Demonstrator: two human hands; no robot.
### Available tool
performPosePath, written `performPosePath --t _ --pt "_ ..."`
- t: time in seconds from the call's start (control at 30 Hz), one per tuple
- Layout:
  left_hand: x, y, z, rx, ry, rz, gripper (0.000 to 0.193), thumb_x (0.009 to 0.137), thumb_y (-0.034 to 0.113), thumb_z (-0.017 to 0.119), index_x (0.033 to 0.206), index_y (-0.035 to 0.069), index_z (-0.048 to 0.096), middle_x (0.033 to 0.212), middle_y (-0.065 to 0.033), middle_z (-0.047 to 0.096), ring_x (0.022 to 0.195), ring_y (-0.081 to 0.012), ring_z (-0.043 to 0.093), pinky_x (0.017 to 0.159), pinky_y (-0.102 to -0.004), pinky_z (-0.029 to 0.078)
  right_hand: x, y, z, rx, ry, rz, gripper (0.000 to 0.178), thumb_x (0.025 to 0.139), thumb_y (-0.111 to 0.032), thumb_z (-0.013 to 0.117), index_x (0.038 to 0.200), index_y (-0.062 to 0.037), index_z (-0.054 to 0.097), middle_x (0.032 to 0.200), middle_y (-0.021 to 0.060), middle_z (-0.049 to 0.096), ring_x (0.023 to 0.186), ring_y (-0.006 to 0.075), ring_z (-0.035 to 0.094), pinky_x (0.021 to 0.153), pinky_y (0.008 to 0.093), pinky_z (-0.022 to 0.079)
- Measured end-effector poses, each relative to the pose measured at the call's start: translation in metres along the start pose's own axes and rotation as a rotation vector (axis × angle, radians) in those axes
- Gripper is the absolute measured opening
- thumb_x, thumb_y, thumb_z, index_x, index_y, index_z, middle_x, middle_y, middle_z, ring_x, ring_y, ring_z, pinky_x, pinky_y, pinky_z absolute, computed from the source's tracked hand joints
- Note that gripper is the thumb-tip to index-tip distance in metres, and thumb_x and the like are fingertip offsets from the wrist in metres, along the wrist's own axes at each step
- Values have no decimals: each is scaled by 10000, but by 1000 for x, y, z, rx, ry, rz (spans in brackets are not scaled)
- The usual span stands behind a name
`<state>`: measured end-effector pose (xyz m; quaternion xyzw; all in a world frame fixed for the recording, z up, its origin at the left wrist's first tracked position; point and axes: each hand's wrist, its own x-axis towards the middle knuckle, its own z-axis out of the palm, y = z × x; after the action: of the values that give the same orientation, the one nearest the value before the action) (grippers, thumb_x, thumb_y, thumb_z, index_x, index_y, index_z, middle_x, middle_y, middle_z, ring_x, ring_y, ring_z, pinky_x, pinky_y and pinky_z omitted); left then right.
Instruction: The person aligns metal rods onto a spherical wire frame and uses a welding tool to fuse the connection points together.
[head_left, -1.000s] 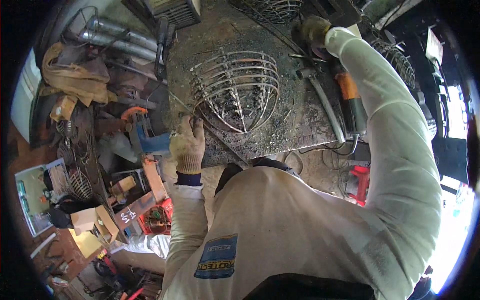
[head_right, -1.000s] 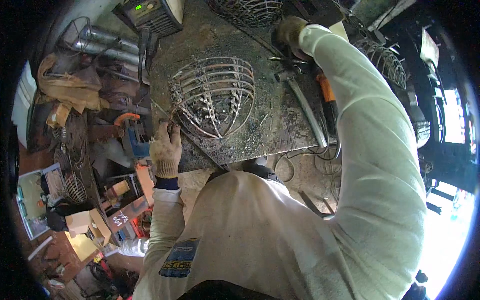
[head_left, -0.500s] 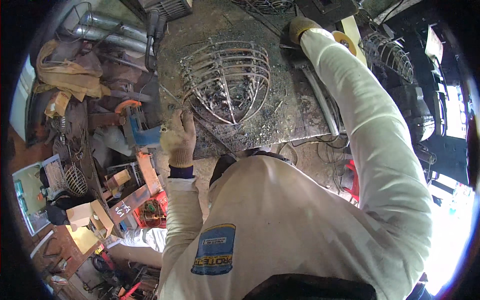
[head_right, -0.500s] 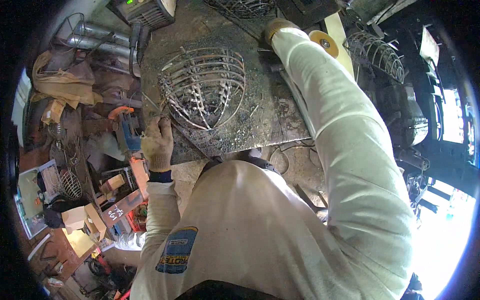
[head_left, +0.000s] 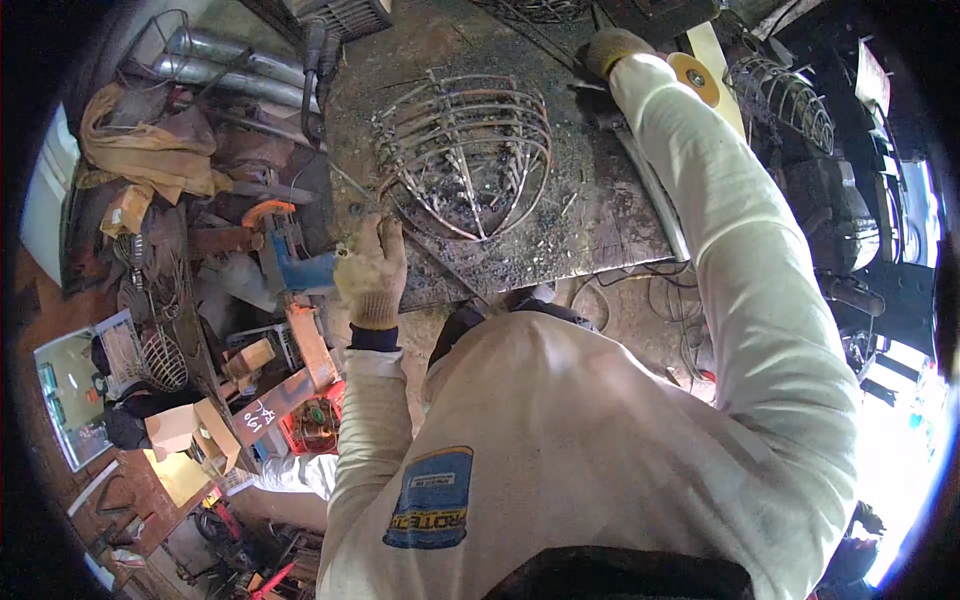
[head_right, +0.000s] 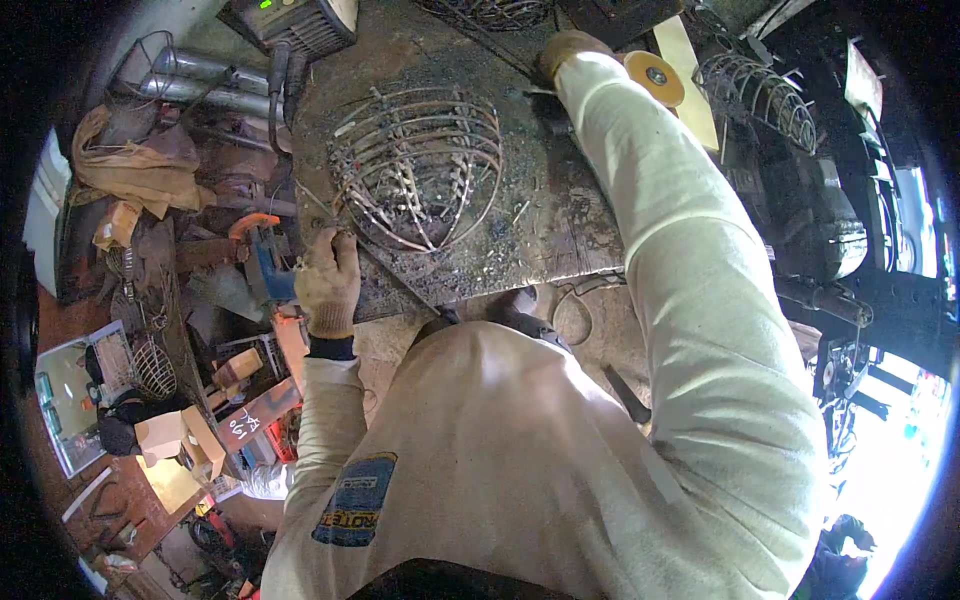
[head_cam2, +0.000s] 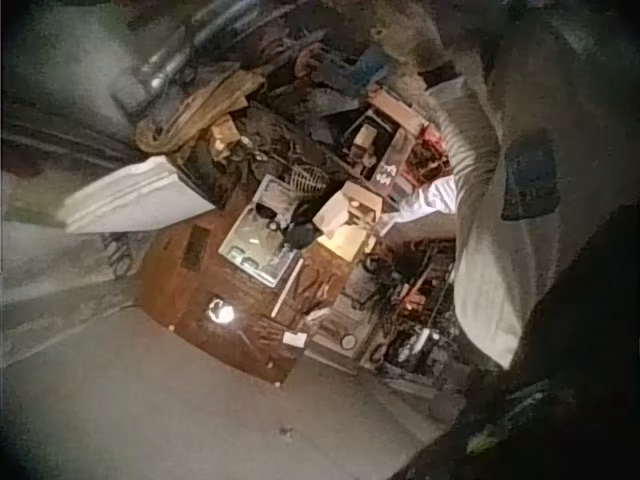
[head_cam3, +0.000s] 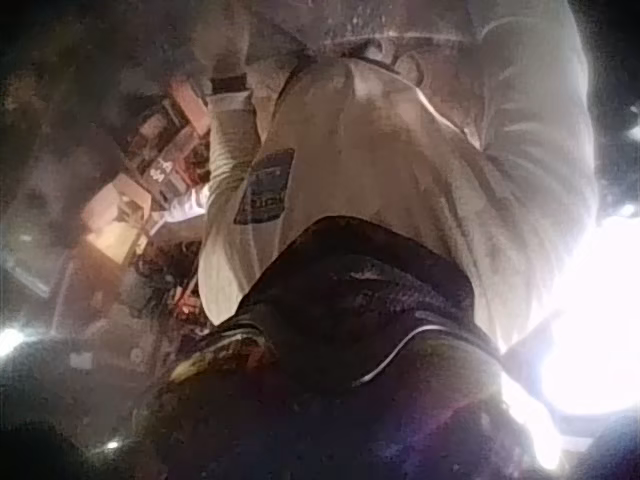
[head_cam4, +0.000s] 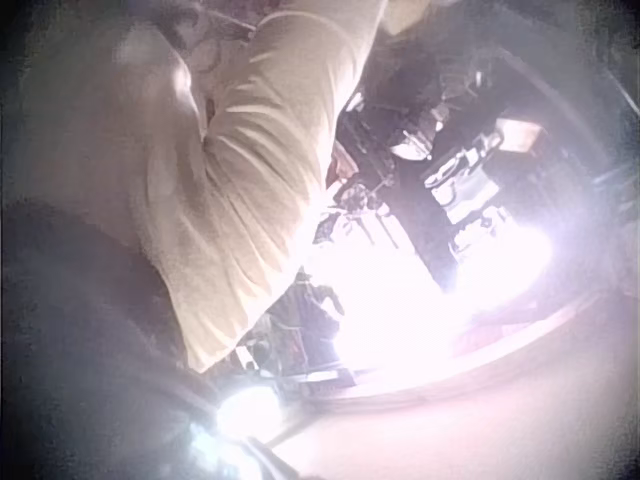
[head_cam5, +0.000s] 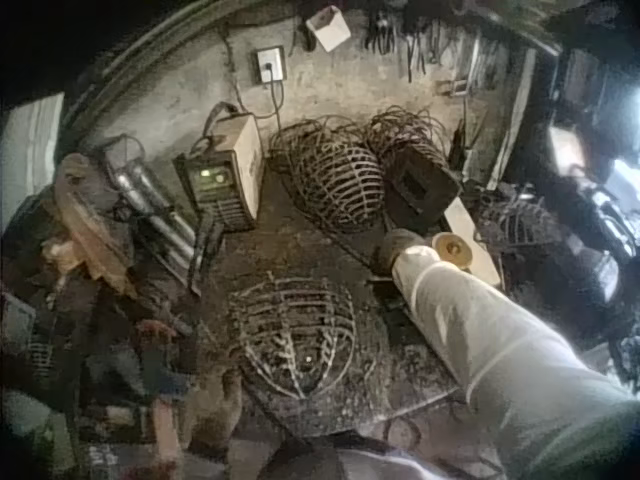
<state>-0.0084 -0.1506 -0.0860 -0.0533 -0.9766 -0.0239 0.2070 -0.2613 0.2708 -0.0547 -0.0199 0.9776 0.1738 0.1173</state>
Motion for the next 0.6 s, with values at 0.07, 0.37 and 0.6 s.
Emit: performPosePath --t 0.07,0.37,0.6 --pt "6 3 -6 -27 -19 -35 270 950 433 582 1078 208 658 873 -134 736 633 -369 692 568 -456 560 -11 7 -19 -62 4 -60 304 981 -300 532 1084 -118 751 1168 134 708 1098 287 680 916 402 545" --pt "16 5 -19 -199 44 45 188 919 321 649 1056 194 666 860 -131 725 720 -343 700 618 -434 560 -70 71 -16 413 140 -134 342 987 -308 528 1095 -45 718 1077 133 726 944 245 703 824 380 537" --pt "22 -15 -17 -391 77 230 177 886 277 688 1030 175 683 849 -93 712 719 -317 690 591 -428 531 -212 19 -33 1051 378 141 345 963 -296 573 1162 -36 683 1042 145 725 931 255 677 835 363 502"
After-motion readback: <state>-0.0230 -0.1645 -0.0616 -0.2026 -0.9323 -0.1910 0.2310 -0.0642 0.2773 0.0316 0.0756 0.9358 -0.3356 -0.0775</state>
